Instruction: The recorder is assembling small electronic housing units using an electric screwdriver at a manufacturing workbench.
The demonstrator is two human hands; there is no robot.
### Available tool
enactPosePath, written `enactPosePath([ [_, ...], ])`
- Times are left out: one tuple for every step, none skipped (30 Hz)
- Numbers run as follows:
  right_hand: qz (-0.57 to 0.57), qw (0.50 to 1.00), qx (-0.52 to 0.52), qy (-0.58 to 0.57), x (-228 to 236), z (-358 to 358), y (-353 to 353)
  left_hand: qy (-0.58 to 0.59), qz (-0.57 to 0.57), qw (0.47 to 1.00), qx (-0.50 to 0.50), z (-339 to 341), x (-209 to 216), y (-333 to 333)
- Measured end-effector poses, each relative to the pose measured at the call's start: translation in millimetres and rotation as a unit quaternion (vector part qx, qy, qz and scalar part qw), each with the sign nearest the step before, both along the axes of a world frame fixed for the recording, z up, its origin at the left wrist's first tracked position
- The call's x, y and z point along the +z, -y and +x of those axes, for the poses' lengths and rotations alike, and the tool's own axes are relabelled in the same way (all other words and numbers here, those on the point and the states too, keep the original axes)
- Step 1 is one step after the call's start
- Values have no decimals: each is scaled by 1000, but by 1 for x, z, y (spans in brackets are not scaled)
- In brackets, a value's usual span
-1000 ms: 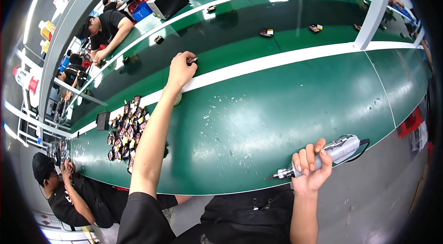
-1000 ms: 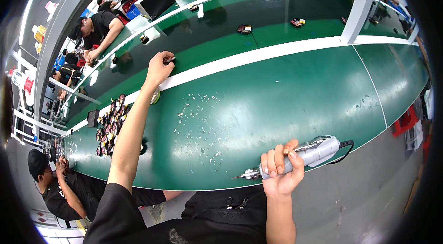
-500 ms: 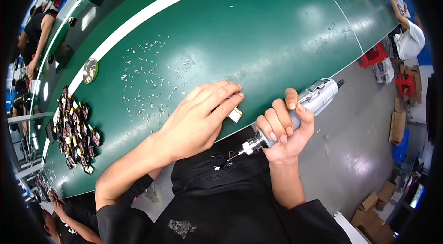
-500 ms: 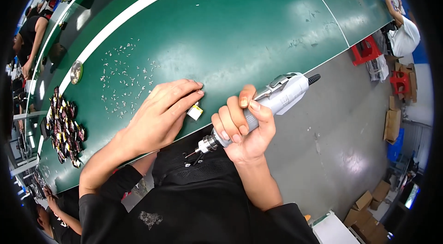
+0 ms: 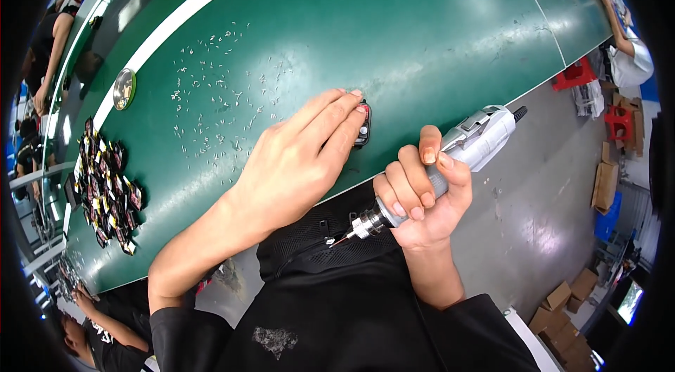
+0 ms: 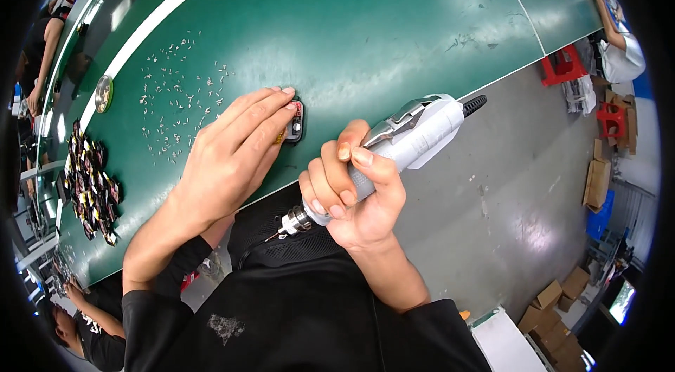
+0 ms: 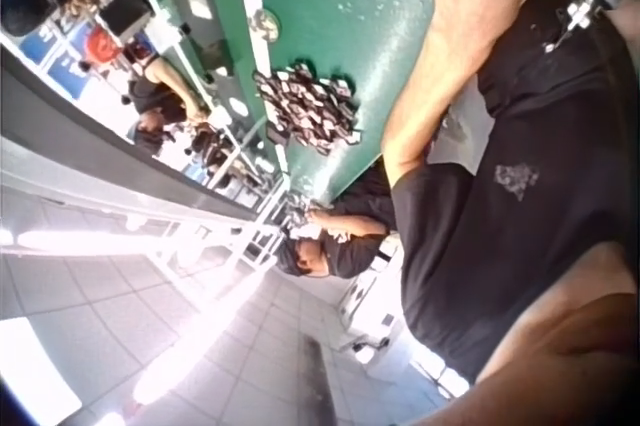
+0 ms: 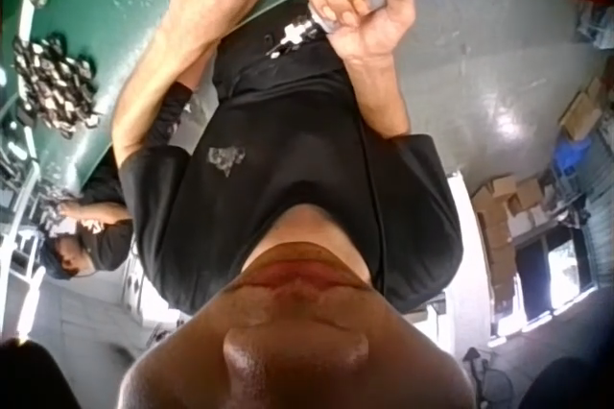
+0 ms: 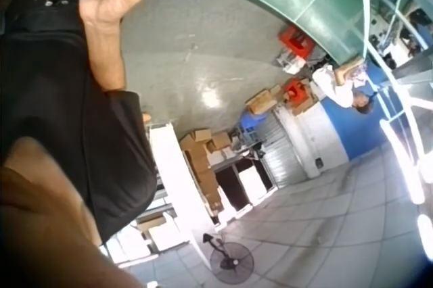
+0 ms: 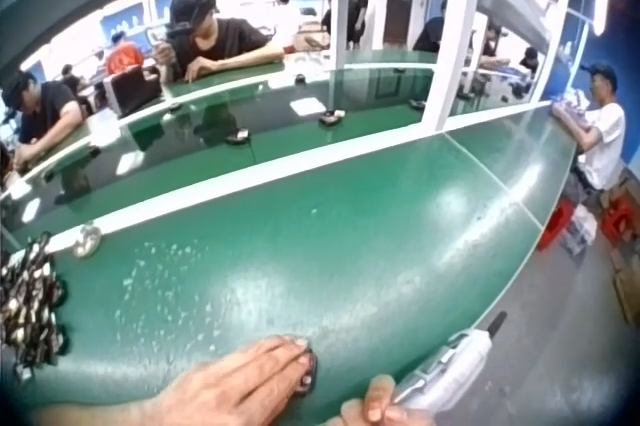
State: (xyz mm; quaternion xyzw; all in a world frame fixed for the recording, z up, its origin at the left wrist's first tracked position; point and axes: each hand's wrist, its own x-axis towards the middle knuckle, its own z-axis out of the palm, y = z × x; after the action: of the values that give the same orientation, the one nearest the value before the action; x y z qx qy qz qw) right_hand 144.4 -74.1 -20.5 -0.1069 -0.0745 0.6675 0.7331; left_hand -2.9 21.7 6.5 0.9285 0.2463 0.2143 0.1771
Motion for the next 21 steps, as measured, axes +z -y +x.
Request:
enactPosePath([
  [-4, 1000, 7, -3, 0, 0, 0, -2, 11, 1000, 7, 2, 2, -2],
  [-5, 1000, 7, -4, 1, 0, 0, -2, 10, 1000, 8, 3, 3, -5],
  [-6, 1000, 10, 4, 3, -1, 0, 5, 10, 1000, 14, 5, 4, -8],
  [-7, 1000, 14, 11, 3, -3, 0, 12, 10, 1000, 20, 6, 3, -9],
  [-8, 1000, 15, 10, 3, -4, 1, 11, 9, 1000, 21, 7, 2, -10],
  [-14, 1000, 19, 16, 3, -6, 1, 19, 18, 1000, 17, 8, 0, -9],
  [-22, 999, 22, 23, 3, -7, 2, 29, 26, 999, 11, 8, -2, -9],
  [-31, 999, 27, 29, 3, -8, 3, 29, 24, 999, 11, 9, -3, -8],
  [-34, 999, 27, 28, 3, -10, 4, 29, 24, 999, 0, 9, -3, -7],
  [-49, 998, 27, 40, 3, -11, 6, 30, 22, 999, -10, 9, -2, -5],
  [-65, 996, 26, 51, 3, -12, 7, 30, 17, 999, -11, 10, -2, -3],
  [-80, 994, 22, 64, 2, -13, 9, 18, 45, 998, -25, 10, -2, -1],
  [-85, 994, 21, 64, 2, -14, 9, 8, 72, 997, -40, 10, -2, 2],
  [-88, 994, 15, 66, 2, -15, 10, 1, 111, 992, -51, 9, -5, 4],
  [-90, 994, 9, 68, 1, -16, 10, 1, 107, 993, -52, 10, -5, 6],
  [-107, 991, -4, 79, 0, -17, 9, 8, 130, 990, -54, 11, -6, 6],
  [-110, 991, -5, 78, -1, -17, 9, 15, 154, 986, -55, 12, -7, 6],
  [-106, 991, -11, 84, -2, -18, 9, 16, 159, 985, -59, 12, -9, 8],
  [-101, 991, -18, 91, -2, -18, 9, 15, 156, 986, -59, 13, -9, 9],
  [-104, 990, -17, 91, -3, -18, 9, 15, 145, 987, -63, 13, -7, 9],
  [-106, 990, -21, 89, -3, -19, 8, 14, 134, 989, -67, 13, -7, 9],
])
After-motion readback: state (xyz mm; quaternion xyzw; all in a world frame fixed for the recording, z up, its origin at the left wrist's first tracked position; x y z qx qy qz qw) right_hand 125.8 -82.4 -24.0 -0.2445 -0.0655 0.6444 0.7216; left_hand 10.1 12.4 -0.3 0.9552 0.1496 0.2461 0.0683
